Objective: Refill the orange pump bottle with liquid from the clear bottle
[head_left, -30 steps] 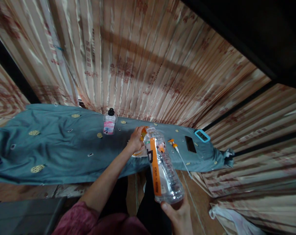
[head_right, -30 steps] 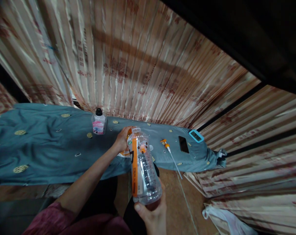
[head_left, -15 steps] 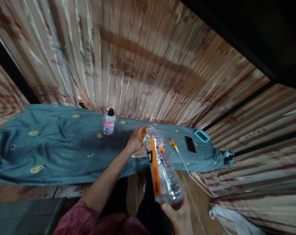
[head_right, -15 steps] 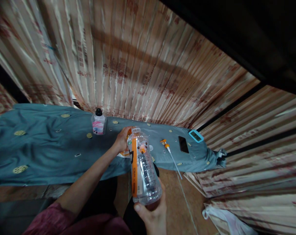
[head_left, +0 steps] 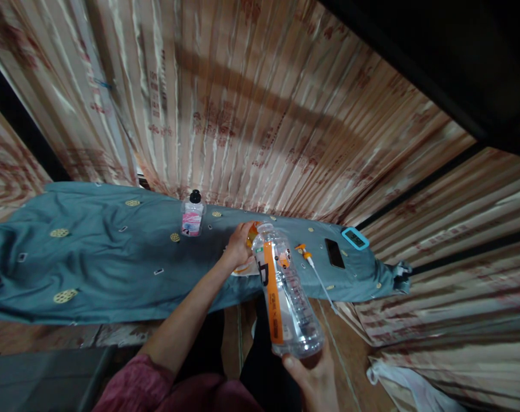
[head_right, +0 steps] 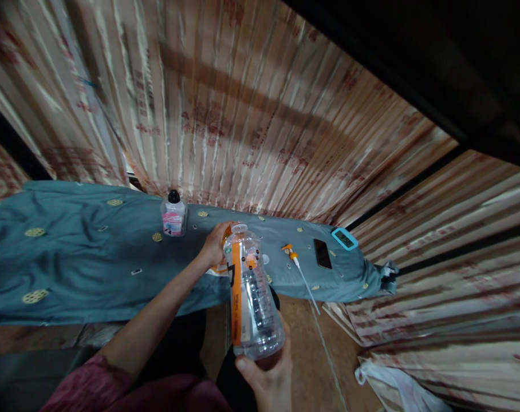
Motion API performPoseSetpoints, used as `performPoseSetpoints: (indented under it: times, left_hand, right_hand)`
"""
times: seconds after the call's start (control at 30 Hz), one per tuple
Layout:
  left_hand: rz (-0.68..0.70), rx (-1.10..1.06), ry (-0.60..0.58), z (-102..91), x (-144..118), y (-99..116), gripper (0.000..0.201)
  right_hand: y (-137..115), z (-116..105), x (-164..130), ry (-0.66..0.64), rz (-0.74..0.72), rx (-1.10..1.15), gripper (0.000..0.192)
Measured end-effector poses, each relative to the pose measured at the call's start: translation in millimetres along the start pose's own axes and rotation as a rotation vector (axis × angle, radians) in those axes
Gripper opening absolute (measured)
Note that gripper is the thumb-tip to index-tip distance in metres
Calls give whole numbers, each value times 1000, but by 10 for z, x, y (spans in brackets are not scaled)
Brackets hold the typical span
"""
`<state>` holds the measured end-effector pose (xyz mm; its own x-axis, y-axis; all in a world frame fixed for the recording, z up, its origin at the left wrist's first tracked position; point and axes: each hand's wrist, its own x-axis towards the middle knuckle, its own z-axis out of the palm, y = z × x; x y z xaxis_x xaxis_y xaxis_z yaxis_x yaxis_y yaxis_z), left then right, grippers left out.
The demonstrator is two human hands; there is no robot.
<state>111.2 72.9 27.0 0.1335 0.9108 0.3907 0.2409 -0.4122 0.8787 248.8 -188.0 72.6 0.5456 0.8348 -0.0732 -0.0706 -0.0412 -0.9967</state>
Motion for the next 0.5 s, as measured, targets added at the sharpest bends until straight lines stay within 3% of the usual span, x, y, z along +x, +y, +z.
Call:
performPoseSetpoints:
  times: [0.1,0.27,0.5]
  left_hand:
    - [-13,0,-10,-12,-4,34,64]
    - [-41,-61,7,-23,-9,86,66]
    - [-14,1,-12,-25,-11,74,61]
  right_hand:
    - [-49,24,-8,12,-2,-2,88]
    - [-103,67,-23,19,23,11,66]
    - [-41,30,-10,15,15,12,74]
